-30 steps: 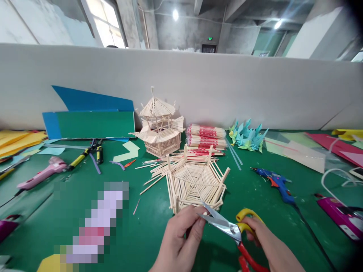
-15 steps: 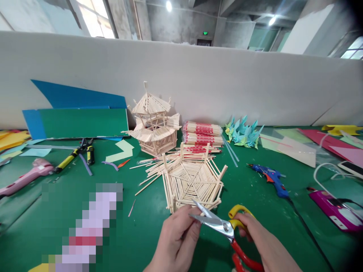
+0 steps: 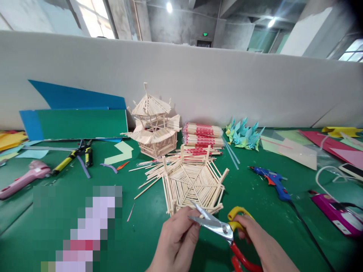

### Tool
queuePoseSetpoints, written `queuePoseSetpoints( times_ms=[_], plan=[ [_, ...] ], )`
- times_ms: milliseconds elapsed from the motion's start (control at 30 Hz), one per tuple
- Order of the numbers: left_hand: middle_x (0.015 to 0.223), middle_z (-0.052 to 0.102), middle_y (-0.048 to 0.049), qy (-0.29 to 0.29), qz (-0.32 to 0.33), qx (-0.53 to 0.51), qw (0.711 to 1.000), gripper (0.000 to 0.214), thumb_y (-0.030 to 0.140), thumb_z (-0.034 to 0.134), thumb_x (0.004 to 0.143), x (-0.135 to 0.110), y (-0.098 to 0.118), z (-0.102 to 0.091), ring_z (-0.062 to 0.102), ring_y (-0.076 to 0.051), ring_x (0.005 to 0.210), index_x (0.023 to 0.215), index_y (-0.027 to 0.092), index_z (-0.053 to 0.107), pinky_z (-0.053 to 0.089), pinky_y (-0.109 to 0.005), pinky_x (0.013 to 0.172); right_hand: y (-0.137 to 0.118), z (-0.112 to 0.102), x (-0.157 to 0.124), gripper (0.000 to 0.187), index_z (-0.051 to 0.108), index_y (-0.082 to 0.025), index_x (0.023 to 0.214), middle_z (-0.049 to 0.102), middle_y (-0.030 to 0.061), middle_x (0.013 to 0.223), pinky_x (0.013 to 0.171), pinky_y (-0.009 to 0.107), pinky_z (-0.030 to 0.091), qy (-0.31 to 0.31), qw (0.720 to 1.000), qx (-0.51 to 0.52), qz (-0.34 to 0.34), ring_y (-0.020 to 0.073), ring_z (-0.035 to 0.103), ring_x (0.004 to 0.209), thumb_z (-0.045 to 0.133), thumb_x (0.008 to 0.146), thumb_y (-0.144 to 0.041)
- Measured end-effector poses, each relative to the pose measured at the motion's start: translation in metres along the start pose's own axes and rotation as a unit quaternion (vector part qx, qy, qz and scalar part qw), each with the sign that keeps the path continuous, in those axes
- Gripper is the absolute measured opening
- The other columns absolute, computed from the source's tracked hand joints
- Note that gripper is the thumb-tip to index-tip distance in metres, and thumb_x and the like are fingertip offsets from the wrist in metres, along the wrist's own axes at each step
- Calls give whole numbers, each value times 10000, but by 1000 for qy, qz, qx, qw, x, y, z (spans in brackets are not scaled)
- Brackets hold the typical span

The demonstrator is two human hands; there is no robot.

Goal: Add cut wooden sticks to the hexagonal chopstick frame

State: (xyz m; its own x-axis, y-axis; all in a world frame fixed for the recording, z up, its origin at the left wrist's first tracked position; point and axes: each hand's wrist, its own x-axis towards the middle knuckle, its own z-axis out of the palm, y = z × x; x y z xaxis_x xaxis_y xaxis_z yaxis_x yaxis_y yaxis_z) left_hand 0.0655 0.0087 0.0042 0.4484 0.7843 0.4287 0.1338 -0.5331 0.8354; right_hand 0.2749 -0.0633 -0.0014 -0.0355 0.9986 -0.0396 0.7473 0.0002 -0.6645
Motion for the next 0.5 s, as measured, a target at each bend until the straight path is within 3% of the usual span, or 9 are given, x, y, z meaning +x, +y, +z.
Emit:
queuePoseSetpoints(
  times_ms=[133, 300, 500],
  plan=[
    [691, 528, 18, 3, 0, -2, 1000, 185, 56, 428, 824, 2, 1, 0, 503, -100, 610, 814, 202, 541, 401, -173, 573, 2, -1, 14, 259, 675, -213, 804, 640, 9, 645, 594, 198, 489, 12, 1000, -2, 0, 133, 646, 639, 426, 873, -233],
    [679, 535, 15, 10, 16, 7, 1000, 178, 55, 435, 819, 2, 1, 0, 511, -106, 600, 815, 201, 536, 407, -183, 567, 1, 0, 24, 235, 688, -221, 765, 642, -4, 568, 576, 195, 480, 19, 1000, 5, -6, 131, 646, 573, 459, 813, -195],
    [685, 530, 1, 6, 14, 15, 1000, 156, 65, 440, 824, 2, -2, 0, 538, -128, 642, 816, 190, 534, 416, -208, 589, -3, 3, 22, 356, 681, -189, 695, 628, 13, 508, 566, 210, 476, 14, 999, 5, 51, 135, 645, 532, 361, 851, -201]
  ],
)
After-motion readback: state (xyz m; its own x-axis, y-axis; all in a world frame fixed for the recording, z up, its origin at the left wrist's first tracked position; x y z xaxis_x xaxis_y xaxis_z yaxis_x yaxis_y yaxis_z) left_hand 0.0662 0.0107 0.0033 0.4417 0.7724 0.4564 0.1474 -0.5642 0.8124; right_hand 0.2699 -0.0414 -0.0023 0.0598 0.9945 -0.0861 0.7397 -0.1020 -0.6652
